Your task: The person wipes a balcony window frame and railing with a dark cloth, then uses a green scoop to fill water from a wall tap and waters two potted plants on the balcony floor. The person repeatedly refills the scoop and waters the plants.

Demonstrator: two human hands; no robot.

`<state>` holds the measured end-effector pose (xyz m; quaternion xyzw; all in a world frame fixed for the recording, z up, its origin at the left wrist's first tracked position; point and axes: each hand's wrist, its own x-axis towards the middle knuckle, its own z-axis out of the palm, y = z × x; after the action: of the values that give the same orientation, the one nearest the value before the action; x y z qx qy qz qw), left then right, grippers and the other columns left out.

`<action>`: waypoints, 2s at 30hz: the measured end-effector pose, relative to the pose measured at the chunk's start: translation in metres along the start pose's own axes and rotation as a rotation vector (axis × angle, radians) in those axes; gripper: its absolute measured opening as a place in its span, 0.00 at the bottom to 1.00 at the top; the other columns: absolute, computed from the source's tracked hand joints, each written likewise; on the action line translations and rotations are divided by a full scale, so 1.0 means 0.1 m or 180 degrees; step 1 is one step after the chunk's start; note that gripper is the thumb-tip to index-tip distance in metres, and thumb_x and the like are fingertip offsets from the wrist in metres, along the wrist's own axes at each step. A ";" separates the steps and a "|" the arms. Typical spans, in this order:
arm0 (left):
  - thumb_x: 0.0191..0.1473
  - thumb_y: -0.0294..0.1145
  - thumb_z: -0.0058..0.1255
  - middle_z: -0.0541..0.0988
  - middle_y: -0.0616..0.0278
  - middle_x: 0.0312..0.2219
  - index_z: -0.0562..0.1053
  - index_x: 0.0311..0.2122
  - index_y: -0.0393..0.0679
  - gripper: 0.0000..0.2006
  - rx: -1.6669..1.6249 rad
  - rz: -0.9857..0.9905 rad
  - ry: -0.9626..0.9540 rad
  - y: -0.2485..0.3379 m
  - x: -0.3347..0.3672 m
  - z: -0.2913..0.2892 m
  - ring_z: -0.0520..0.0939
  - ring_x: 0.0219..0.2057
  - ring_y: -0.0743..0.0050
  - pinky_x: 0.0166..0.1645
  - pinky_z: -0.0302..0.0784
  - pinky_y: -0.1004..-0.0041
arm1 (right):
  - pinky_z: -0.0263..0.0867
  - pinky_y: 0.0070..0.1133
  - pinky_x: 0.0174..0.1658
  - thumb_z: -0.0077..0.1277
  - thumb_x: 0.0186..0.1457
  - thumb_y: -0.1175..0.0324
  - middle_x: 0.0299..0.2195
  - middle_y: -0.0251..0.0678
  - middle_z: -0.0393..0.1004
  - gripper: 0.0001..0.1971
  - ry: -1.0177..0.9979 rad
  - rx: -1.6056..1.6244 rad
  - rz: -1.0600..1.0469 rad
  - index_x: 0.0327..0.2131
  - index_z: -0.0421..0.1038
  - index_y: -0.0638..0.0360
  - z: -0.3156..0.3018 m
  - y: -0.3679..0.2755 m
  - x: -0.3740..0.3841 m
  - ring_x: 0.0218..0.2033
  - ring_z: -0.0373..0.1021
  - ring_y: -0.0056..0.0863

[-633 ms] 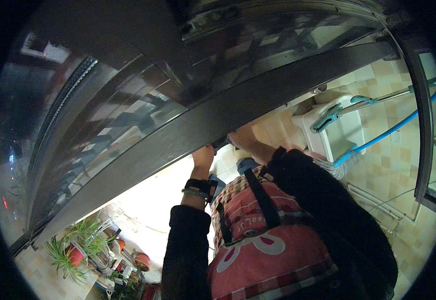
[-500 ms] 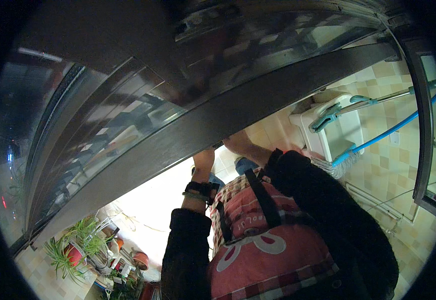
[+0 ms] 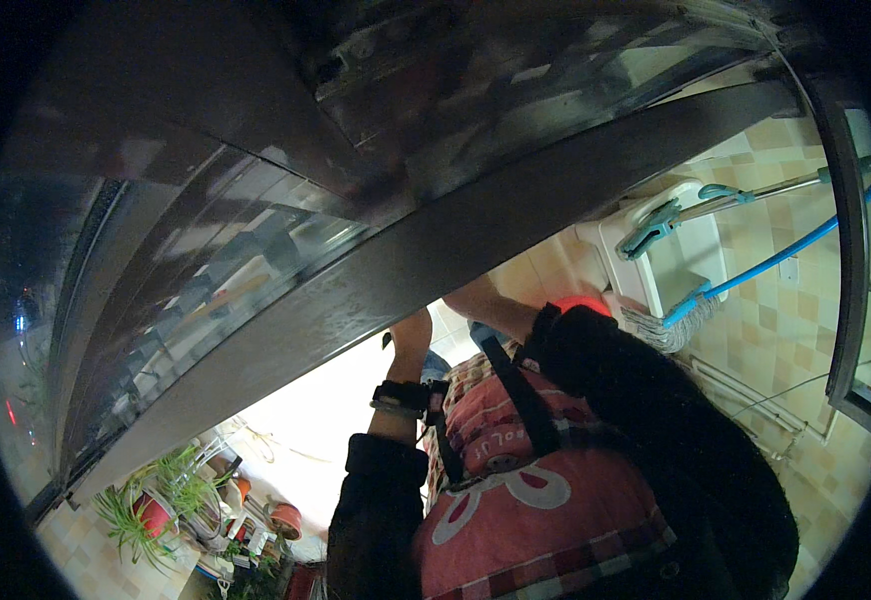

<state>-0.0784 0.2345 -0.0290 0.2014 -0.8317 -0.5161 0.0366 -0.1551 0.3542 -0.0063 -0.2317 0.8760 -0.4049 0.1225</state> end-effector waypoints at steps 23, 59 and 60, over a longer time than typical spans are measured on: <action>0.52 0.16 0.40 0.72 0.54 0.40 0.53 0.51 0.42 0.22 -0.0256 0.0664 -0.0578 0.43 0.28 0.81 0.75 0.39 0.67 0.39 0.73 0.72 | 0.65 0.42 0.38 0.41 0.53 0.72 0.35 0.55 0.71 0.20 0.0282 0.0550 0.1059 0.49 0.49 0.54 -0.55 0.63 -0.01 0.37 0.68 0.57; 0.47 0.13 0.40 0.69 0.48 0.46 0.47 0.56 0.41 0.31 -0.0324 0.0838 -0.1065 0.84 0.77 1.42 0.73 0.44 0.62 0.48 0.68 0.71 | 0.67 0.31 0.37 0.44 0.53 0.75 0.37 0.47 0.72 0.20 0.1348 0.1319 0.0949 0.50 0.54 0.58 -1.45 1.24 -0.02 0.36 0.73 0.42; 0.47 0.12 0.40 0.69 0.48 0.46 0.47 0.56 0.41 0.31 -0.0157 0.1233 -0.1093 0.82 0.93 1.50 0.73 0.45 0.61 0.49 0.68 0.70 | 0.67 0.32 0.38 0.44 0.53 0.75 0.37 0.47 0.73 0.21 0.0943 0.1062 0.1076 0.50 0.54 0.57 -1.47 1.30 0.16 0.37 0.72 0.44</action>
<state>-0.2285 0.3577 -0.0407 -0.0531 -0.8360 -0.5462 -0.0021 -0.2675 0.5156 -0.0116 0.0028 0.8317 -0.5469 0.0954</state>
